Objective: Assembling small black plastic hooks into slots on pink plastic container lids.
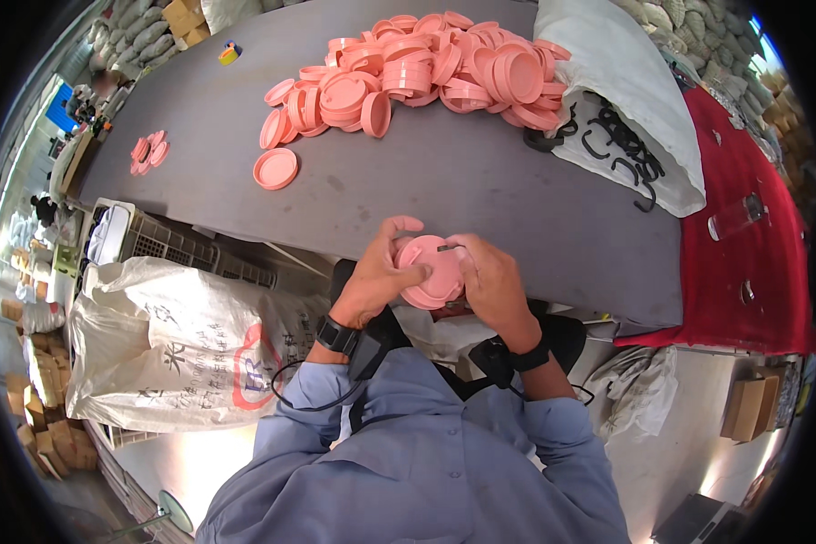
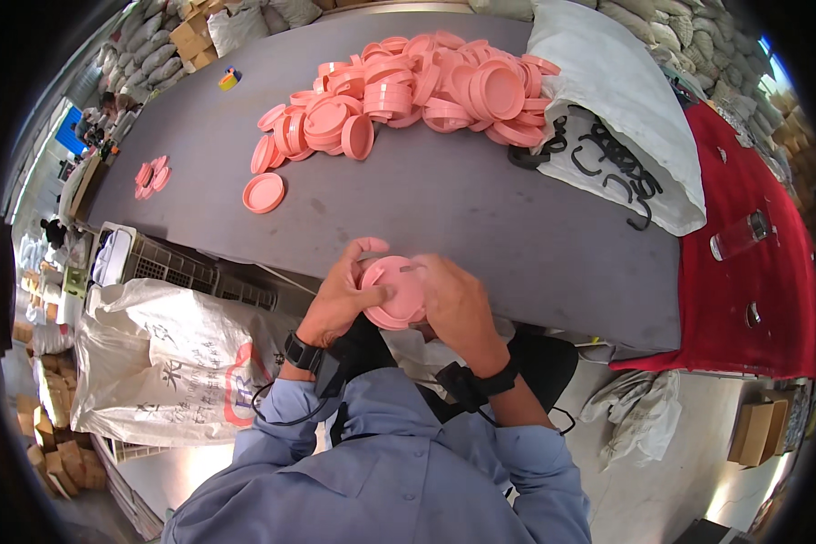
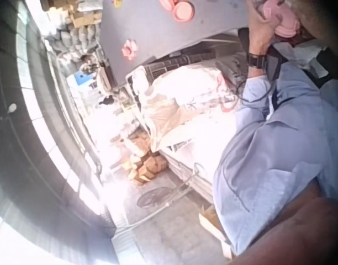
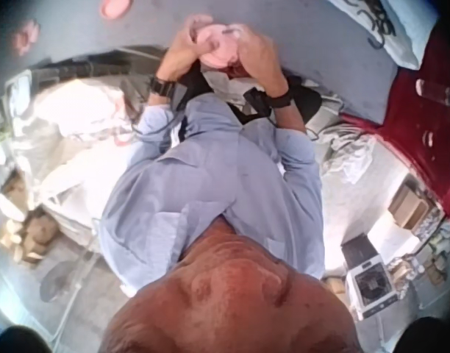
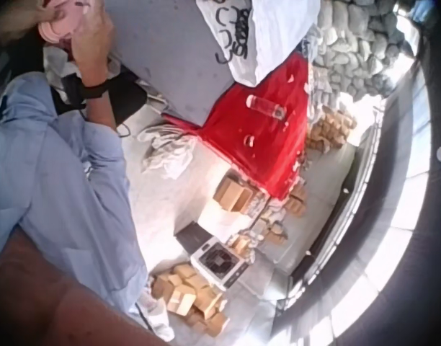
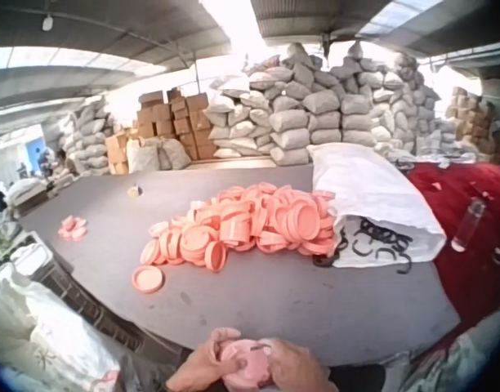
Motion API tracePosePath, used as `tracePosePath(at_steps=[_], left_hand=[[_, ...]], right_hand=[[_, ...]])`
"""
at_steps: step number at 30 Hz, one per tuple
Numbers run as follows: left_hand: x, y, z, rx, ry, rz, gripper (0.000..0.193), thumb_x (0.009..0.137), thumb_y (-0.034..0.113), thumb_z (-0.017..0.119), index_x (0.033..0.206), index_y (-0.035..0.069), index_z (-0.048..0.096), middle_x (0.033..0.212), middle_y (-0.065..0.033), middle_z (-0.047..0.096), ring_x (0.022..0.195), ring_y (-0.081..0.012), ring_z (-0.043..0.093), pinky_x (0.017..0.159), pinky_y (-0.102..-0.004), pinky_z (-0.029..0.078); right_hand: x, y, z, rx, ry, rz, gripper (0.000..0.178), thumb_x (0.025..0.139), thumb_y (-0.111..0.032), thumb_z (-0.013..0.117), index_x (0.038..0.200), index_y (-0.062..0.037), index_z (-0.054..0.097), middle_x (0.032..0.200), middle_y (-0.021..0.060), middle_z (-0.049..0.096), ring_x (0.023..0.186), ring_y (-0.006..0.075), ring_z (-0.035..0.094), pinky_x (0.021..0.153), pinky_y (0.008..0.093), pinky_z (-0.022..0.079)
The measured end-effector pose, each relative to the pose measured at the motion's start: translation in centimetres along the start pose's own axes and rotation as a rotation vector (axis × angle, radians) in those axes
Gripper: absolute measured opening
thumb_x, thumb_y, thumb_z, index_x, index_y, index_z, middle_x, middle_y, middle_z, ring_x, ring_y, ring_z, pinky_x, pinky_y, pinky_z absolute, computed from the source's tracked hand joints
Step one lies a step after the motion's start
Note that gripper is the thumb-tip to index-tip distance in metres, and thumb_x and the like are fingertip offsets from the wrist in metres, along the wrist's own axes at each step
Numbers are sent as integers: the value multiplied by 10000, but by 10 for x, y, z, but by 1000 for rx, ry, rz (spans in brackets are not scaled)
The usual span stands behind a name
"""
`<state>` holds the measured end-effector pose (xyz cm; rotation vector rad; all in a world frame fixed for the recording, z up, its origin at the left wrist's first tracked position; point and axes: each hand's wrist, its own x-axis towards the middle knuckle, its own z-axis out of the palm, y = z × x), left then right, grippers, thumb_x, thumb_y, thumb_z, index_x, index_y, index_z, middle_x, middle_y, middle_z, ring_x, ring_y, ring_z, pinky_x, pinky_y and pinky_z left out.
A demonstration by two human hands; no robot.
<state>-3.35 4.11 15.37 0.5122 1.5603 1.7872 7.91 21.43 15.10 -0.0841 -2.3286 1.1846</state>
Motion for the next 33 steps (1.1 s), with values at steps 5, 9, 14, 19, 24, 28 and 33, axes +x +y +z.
tracePosePath(at_steps=[5, 9, 14, 19, 24, 28, 33], left_hand=[[-8, -16, -7, 105, 52, 90, 424, 894, -27, 761, 1282, 5, 591, 1120, -96, 734, 1022, -136, 680, 935, -301, 553], [-19, -10, -3, 238, 65, 197, 277, 913, -10, 760, 1181, -7, 691, 1112, -63, 739, 1026, -120, 679, 941, -292, 549], [-16, -9, 2, 256, 107, 239, 261, 903, -8, 769, 1157, -4, 710, 1119, -52, 738, 1018, -112, 675, 942, -285, 545], [-13, -19, -9, 342, 157, 294, 236, 898, -1, 773, 1130, 2, 728, 1083, -39, 741, 1004, -111, 675, 922, -291, 554], [-23, -6, -21, 166, 198, 181, 210, 886, 35, 768, 1092, -1, 747, 1018, -55, 747, 954, -123, 677, 875, -305, 559], [-26, -20, -24, 184, 157, 283, 169, 958, 50, 696, 1107, -25, 725, 1034, -52, 747, 967, -115, 670, 879, -298, 560], [-20, -28, -24, 212, 103, 249, 163, 966, 57, 718, 1106, -25, 707, 982, -15, 718, 927, -75, 628, 847, -259, 522]], right_hand=[[-2, -12, -6, 44, -19, 58, 185, 1027, -120, 573, 1135, -9, 674, 989, 219, 714, 881, 413, 695, 787, 444, 550], [-1, -26, 5, -98, 19, -103, 180, 1008, -111, 595, 1132, -18, 687, 994, 203, 720, 893, 407, 700, 769, 449, 557], [-3, -4, 19, -188, 10, -126, 221, 930, -116, 632, 1133, -33, 656, 1000, 165, 703, 868, 397, 694, 718, 477, 561], [-4, -4, 20, -233, -47, -96, 264, 932, -135, 648, 1181, -50, 657, 1035, 175, 683, 864, 397, 691, 715, 488, 552], [-6, -37, 7, -130, -107, -168, 379, 889, -120, 693, 1264, -84, 653, 1187, 162, 623, 913, 379, 679, 753, 472, 564], [-14, -25, 9, -134, -229, -383, 271, 803, -93, 776, 1062, -51, 711, 1203, 147, 642, 979, 363, 666, 817, 440, 570], [-18, -33, 11, -154, -271, -460, 191, 768, -136, 812, 899, -65, 693, 1011, 96, 632, 882, 322, 628, 730, 436, 527]])
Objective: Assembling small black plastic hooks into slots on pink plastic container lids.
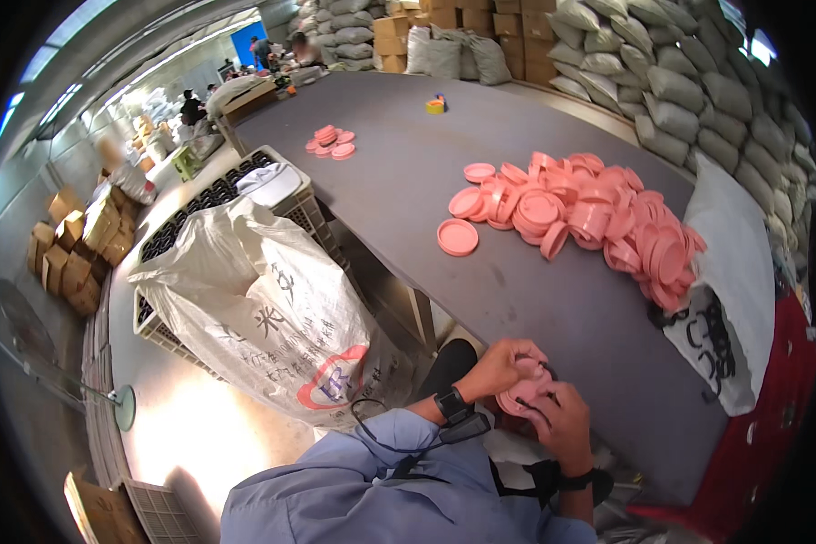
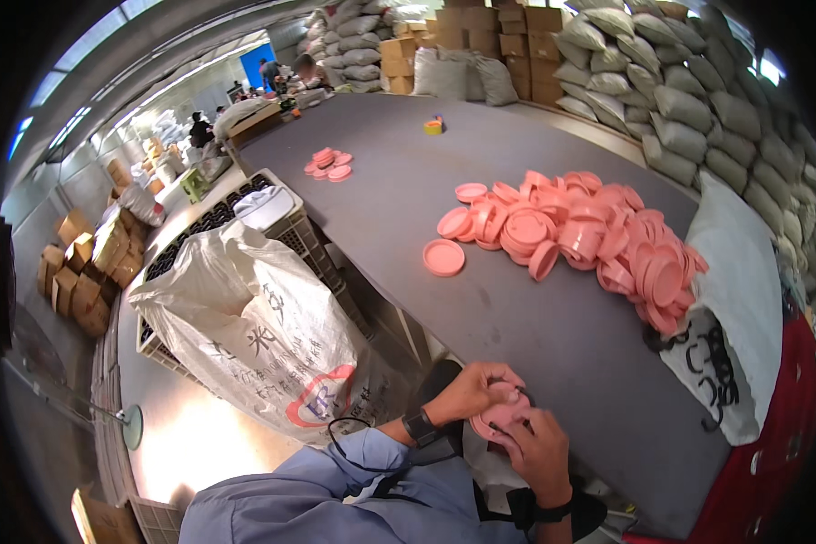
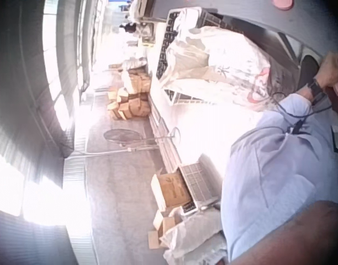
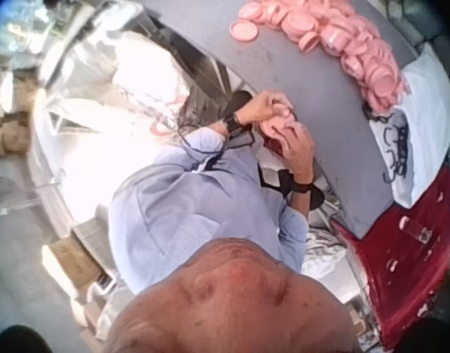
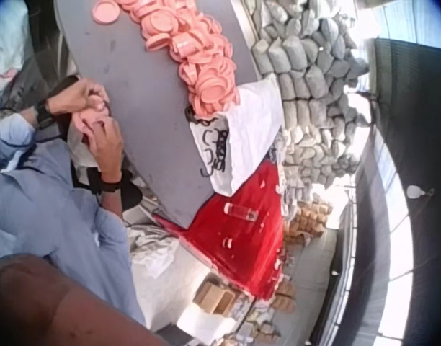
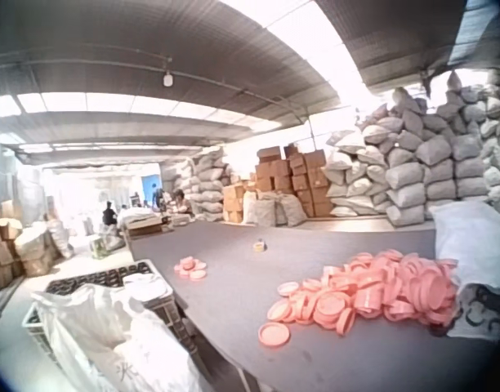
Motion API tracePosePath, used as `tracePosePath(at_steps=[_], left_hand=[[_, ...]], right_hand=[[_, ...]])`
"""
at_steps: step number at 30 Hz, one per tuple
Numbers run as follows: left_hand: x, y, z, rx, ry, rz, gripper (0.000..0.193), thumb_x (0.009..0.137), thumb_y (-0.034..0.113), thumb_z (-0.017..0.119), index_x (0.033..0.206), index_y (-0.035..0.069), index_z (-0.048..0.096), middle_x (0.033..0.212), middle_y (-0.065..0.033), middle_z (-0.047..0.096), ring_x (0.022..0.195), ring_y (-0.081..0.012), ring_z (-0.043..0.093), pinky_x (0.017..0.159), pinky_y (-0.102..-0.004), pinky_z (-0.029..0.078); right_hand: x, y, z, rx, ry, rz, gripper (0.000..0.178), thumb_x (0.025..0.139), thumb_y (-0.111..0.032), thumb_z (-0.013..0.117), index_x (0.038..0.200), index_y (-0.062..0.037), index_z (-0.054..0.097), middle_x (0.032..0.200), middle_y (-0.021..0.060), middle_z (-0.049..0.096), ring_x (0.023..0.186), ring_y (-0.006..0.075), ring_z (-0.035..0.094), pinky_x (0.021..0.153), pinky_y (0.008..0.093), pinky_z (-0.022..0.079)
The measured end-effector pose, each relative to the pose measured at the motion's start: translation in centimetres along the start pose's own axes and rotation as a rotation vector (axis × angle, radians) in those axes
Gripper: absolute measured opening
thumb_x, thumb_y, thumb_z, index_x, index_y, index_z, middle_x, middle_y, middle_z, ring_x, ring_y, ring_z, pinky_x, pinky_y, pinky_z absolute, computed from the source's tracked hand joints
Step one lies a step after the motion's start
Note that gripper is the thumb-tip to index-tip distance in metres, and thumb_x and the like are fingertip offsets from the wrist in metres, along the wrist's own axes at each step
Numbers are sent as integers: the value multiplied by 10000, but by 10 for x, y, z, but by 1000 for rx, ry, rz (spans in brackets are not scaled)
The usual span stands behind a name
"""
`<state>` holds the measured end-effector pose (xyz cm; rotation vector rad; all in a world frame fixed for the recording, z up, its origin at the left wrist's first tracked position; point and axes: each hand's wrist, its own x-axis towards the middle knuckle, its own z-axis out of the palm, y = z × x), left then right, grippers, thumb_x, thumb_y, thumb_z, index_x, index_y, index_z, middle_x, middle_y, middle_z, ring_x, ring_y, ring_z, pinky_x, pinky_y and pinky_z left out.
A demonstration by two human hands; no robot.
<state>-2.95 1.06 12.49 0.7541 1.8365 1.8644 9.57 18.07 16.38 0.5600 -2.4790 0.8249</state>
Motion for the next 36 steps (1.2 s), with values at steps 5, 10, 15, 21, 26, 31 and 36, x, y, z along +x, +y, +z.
tracePosePath(at_steps=[5, 10, 15, 21, 26, 31, 36], left_hand=[[-1, -2, -10, -98, 28, -29, 144, 935, 35, 704, 1053, -48, 709, 951, -64, 725, 916, -112, 661, 844, -278, 538], [4, -4, -16, -189, -29, -63, 109, 944, 9, 721, 1047, -24, 707, 972, -20, 713, 920, -85, 650, 844, -250, 532], [4, -18, -11, -170, -21, -36, 112, 938, 21, 732, 1038, -24, 710, 962, -19, 710, 913, -84, 645, 839, -252, 528], [-3, -14, -12, -224, -52, -89, 107, 942, 31, 735, 1032, -22, 710, 952, -7, 706, 896, -70, 637, 816, -235, 525], [-2, -18, -11, -319, -56, -135, 109, 947, 38, 736, 1042, -10, 709, 957, 1, 706, 878, -61, 636, 801, -231, 528], [2, -21, -8, -309, -31, -99, 111, 949, 42, 737, 1043, -9, 706, 947, 3, 702, 873, -60, 636, 792, -228, 528], [2, -22, -5, -265, -13, -100, 103, 954, 36, 728, 1041, -11, 704, 942, 4, 699, 872, -60, 632, 795, -226, 525]], right_hand=[[9, 4, 3, 132, 5, -1, 105, 799, -70, 763, 863, -57, 682, 891, 92, 643, 823, 326, 600, 710, 434, 488], [14, 0, -1, 142, 31, 39, 120, 788, -61, 769, 852, -53, 668, 846, 104, 629, 802, 334, 582, 709, 437, 472], [10, -12, 8, 46, 49, 55, 159, 768, -88, 795, 850, -65, 660, 852, 106, 595, 803, 350, 542, 711, 451, 454], [-1, -15, 20, 34, 84, 110, 214, 732, -95, 819, 869, -58, 658, 870, 108, 608, 846, 346, 542, 730, 450, 433], [0, -9, 20, 142, 167, 92, 216, 696, -106, 835, 828, -80, 666, 828, 81, 569, 807, 317, 519, 705, 431, 419], [2, -10, 18, 117, 135, 80, 213, 686, -85, 835, 813, -79, 665, 837, 79, 584, 811, 316, 521, 719, 430, 426], [1, -10, 23, 81, 149, 53, 206, 690, -87, 827, 815, -77, 664, 817, 74, 547, 792, 314, 501, 692, 432, 414]])
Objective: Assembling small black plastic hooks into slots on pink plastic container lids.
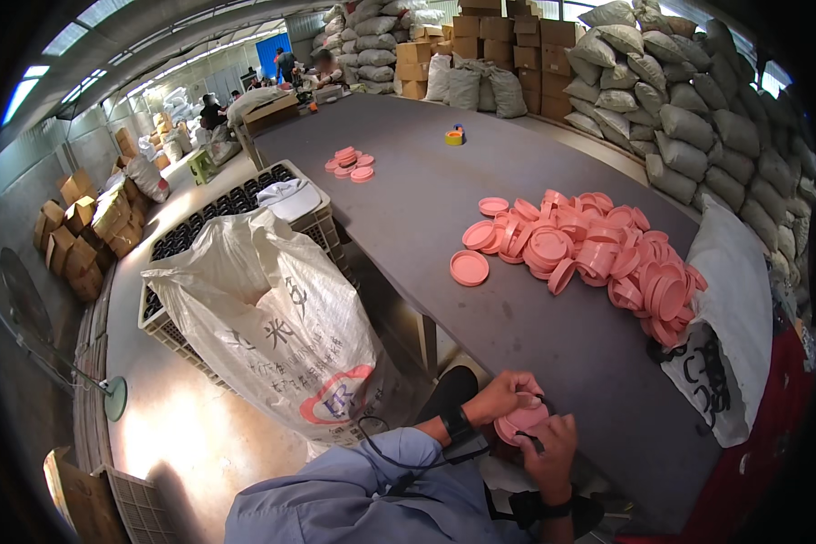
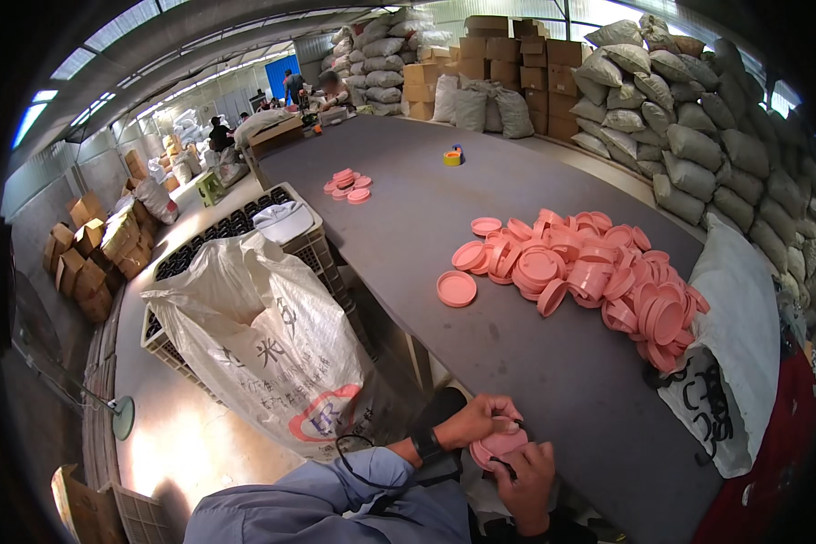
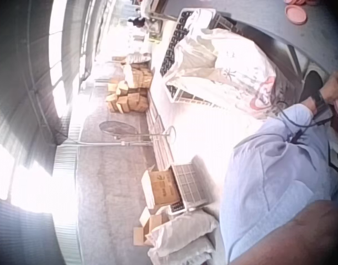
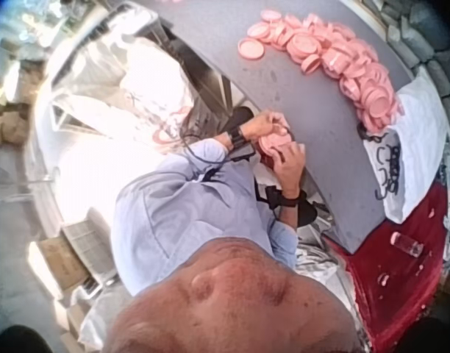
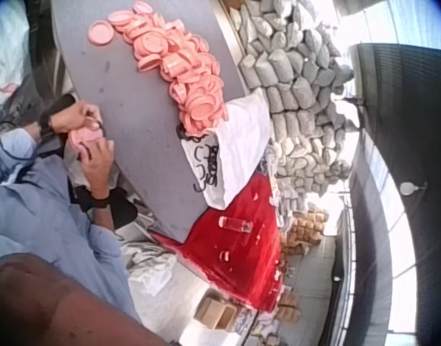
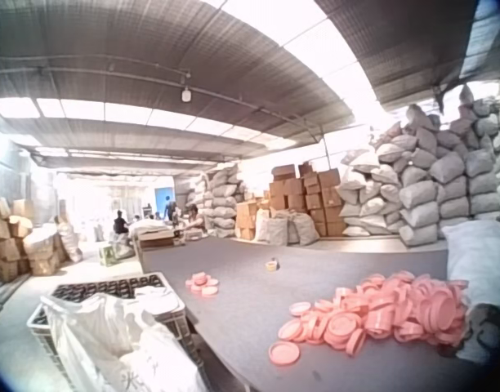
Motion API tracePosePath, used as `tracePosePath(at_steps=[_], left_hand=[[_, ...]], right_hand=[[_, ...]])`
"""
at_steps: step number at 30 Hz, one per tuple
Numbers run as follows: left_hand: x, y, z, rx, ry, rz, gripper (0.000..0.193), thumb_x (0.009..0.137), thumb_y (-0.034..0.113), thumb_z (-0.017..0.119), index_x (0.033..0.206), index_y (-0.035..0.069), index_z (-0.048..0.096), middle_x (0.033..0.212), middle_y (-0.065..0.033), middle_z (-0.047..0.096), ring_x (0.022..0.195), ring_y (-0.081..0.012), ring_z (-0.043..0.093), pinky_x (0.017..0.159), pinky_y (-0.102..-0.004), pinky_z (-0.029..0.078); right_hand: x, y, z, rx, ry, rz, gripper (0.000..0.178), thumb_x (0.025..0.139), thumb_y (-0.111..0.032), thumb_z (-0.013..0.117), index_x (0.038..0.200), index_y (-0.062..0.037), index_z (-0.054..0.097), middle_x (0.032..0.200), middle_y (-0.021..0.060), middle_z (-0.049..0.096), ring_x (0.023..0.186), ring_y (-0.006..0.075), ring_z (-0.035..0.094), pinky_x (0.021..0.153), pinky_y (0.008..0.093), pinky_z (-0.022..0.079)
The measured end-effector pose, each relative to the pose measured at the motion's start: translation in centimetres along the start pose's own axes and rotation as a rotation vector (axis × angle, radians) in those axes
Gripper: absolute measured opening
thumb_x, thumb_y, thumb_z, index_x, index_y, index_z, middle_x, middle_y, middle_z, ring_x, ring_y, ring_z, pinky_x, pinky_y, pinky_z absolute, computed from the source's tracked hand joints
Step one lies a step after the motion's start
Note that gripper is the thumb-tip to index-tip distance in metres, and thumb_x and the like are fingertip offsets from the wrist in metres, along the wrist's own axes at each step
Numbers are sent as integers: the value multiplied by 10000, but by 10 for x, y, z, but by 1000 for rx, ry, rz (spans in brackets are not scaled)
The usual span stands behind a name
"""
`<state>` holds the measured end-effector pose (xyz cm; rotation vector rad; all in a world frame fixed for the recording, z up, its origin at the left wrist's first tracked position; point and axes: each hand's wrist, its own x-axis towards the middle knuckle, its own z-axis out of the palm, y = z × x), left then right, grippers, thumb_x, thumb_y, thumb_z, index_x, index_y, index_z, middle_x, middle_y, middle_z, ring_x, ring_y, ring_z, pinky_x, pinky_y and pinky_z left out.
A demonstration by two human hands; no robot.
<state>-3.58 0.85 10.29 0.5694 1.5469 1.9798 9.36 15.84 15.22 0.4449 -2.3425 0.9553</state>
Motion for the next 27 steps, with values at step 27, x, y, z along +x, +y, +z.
tracePosePath(at_steps=[27], left_hand=[[7, 2, 1, 11, 36, -22, 61, 965, 60, 712, 967, 14, 672, 892, 19, 662, 831, -54, 596, 746, -230, 503]], right_hand=[[6, 2, 1, 59, -46, 88, 180, 692, -57, 819, 794, -54, 670, 834, 101, 572, 826, 326, 515, 727, 434, 418]])
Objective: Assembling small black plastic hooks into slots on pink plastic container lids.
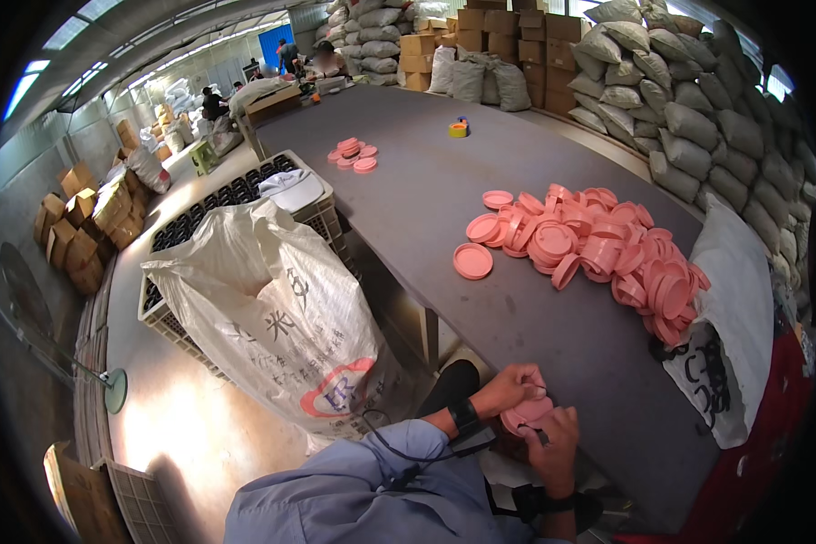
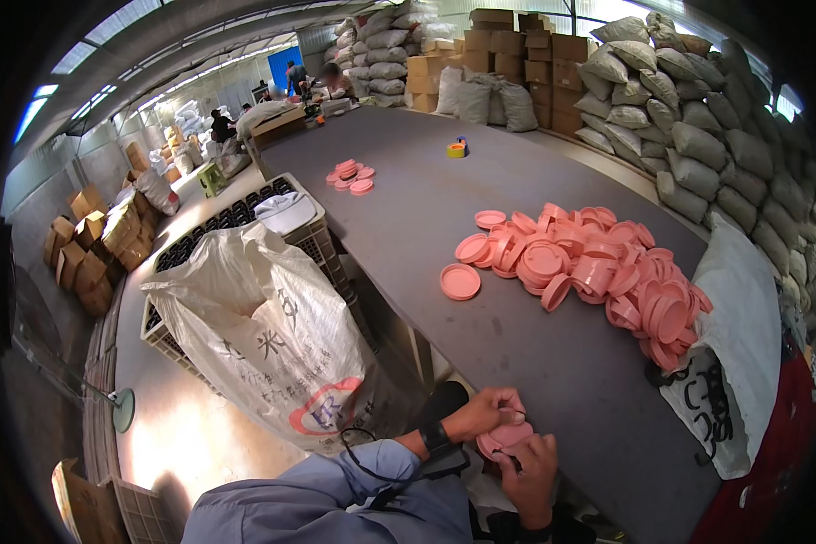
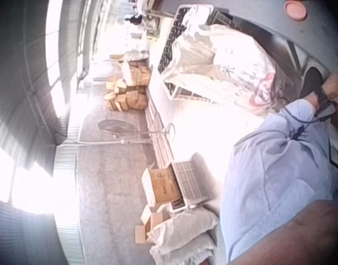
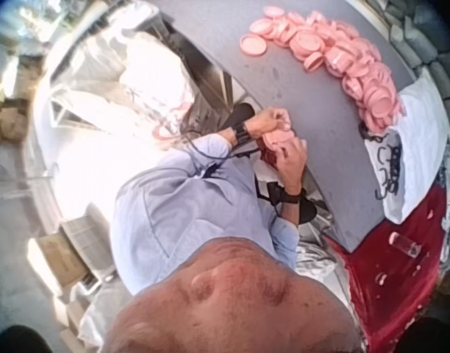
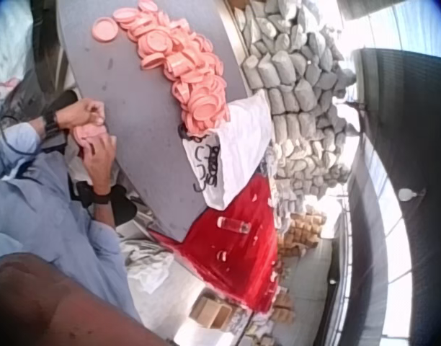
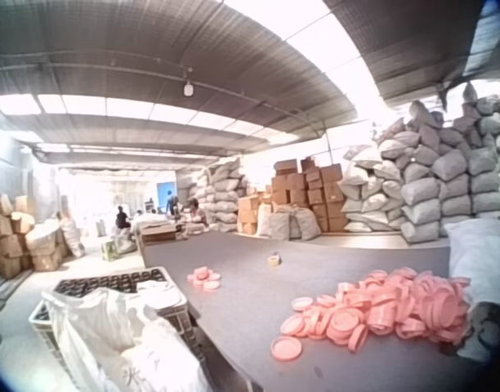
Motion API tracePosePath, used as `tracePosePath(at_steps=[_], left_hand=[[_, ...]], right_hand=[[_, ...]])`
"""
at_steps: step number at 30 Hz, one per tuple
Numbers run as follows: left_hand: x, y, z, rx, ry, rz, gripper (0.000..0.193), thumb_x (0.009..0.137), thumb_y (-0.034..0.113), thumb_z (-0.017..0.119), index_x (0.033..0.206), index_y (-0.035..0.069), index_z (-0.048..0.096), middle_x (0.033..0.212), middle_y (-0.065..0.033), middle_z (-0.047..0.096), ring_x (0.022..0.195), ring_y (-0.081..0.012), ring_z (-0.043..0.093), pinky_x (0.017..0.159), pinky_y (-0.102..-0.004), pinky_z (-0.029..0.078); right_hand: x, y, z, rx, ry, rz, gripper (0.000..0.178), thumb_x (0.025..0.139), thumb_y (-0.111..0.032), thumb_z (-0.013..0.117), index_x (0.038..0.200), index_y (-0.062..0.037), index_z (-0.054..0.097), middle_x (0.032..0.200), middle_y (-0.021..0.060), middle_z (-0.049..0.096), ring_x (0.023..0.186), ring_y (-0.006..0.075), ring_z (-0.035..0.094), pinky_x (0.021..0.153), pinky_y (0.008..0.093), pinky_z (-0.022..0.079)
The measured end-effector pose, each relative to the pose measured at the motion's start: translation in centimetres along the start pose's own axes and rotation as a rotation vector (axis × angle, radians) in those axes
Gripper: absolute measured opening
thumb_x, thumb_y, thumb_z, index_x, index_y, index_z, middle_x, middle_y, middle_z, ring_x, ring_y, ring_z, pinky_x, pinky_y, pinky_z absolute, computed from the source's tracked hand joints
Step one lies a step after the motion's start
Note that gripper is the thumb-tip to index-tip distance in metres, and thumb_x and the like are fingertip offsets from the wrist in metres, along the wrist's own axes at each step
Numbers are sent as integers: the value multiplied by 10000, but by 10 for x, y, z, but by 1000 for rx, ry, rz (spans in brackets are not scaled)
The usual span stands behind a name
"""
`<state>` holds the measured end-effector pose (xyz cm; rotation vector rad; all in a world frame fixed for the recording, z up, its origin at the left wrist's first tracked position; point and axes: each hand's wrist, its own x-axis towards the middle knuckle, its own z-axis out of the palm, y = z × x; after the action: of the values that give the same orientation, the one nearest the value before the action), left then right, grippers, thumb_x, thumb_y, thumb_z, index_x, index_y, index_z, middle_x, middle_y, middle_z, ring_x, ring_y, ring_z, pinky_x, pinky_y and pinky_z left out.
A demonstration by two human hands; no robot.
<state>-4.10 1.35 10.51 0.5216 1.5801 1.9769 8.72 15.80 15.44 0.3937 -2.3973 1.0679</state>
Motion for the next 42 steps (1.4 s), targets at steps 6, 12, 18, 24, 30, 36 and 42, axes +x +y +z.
tracePosePath(at_steps=[6, 12, 18, 24, 30, 36, 42], left_hand=[[-5, -10, 9, 182, 149, 55, 86, 949, 63, 722, 948, 11, 653, 871, 7, 652, 832, -65, 578, 751, -254, 503], [-15, -22, 14, 250, 310, 95, 123, 929, 96, 738, 952, 16, 647, 874, -41, 658, 846, -103, 599, 775, -295, 509], [-28, 0, 30, 611, 453, 288, 169, 854, 125, 740, 972, 42, 652, 962, -178, 658, 895, -384, 647, 800, -447, 524], [-33, 8, 23, 498, 393, 323, 241, 867, 77, 732, 1092, 66, 649, 1088, -135, 670, 1009, -291, 670, 907, -379, 530], [-40, 25, 28, -115, 209, 151, 254, 900, 7, 692, 1147, 34, 642, 1134, -33, 681, 1086, -120, 619, 999, -298, 503], [-39, 22, 41, 123, 285, 287, 246, 931, -2, 649, 1174, 20, 684, 1152, -84, 731, 1102, -166, 671, 1009, -318, 517], [-32, 19, 44, 264, 362, 413, 271, 930, -17, 625, 1179, 25, 727, 1170, -143, 750, 1102, -265, 719, 1011, -331, 528]], right_hand=[[-4, 13, 3, -49, 36, -31, 185, 724, -79, 815, 819, -67, 657, 832, 92, 555, 810, 328, 502, 705, 440, 411], [-3, 15, -5, -62, -55, -27, 213, 725, -109, 817, 810, -58, 629, 847, 111, 569, 813, 354, 548, 704, 457, 444], [-4, 18, -6, -121, -66, -84, 232, 728, -143, 828, 813, -56, 630, 820, 110, 565, 778, 354, 567, 664, 457, 458], [-7, 8, -4, -98, 8, -78, 265, 734, -74, 834, 890, -52, 622, 1050, 130, 622, 802, 326, 608, 723, 424, 521], [-4, -20, -4, 393, 221, 349, 642, 698, 86, 817, 1262, -13, 526, 1265, 161, 591, 1087, 235, 654, 896, 344, 566], [-17, 12, 12, 742, 121, 505, 695, 714, 81, 815, 1323, 15, 487, 1249, 160, 603, 1137, 191, 628, 943, 343, 546], [-12, -1, 10, 220, 138, 425, 599, 738, 47, 804, 1267, 16, 526, 1134, 186, 627, 977, 238, 681, 849, 350, 546]])
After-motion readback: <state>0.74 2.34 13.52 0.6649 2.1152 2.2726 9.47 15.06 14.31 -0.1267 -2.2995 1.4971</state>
